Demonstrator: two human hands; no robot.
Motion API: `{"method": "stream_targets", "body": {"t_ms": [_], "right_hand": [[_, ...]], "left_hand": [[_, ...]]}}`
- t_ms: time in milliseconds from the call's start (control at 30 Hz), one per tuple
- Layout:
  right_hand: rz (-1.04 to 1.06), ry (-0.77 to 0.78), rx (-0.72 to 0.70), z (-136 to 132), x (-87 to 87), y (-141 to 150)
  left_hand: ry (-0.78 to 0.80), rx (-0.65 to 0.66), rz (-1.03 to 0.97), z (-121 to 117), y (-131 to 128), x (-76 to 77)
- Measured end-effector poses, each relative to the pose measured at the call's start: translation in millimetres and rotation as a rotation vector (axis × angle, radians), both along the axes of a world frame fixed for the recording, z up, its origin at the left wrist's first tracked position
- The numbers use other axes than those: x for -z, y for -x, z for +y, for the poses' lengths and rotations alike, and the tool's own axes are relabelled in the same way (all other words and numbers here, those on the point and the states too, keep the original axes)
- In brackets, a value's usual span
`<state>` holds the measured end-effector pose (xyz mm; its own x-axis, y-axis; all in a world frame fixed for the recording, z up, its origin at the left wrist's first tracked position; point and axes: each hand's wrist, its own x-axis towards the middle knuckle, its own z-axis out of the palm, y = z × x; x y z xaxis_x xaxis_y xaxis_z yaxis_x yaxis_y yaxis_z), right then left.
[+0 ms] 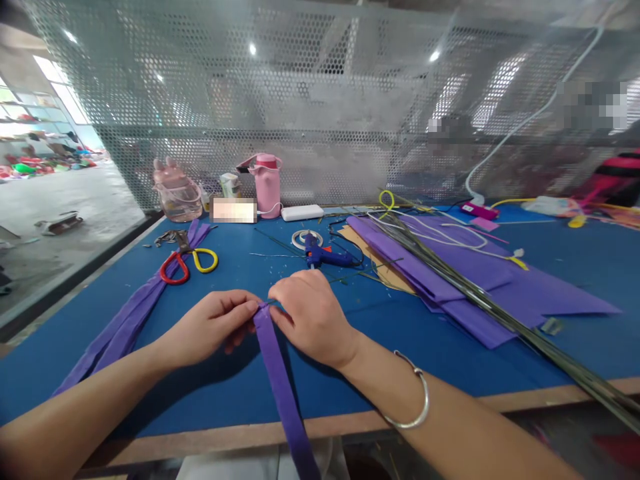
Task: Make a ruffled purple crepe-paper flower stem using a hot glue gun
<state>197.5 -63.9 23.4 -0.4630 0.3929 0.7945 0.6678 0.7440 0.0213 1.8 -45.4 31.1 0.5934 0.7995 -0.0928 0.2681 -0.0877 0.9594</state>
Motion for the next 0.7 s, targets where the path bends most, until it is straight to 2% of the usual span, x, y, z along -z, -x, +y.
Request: {"method": "stream_targets", "body": {"t_ms": [167,400,467,633,700], "right_hand": [[-0.076,-0.163,-0.006,-2.4,-0.8,-2.6],[0.004,-0.076,-0.029,-3.8,-0.4,0.5],[0.037,-0.04,-0.026,-4.8,1.4,2.3],[0.09,0.036,-0.02,-5.1,4.7,6.4],[0.112,0.068,-0.019,-2.8,5.1,6.8]], "left_hand": [[0.014,-0.049,-0.062,-0.4,-1.2,-2.2],[-0.018,-0.037,-0.092,-4.2,-1.3,-3.6],[-0.133,-0.022,-0.045,-6.0,0.0,-4.0],[-0.698,0.032,0.119,-3.6,5.7,-2.6],[-0.852,0.051,0.14,1.3,9.1,-0.8]]}}
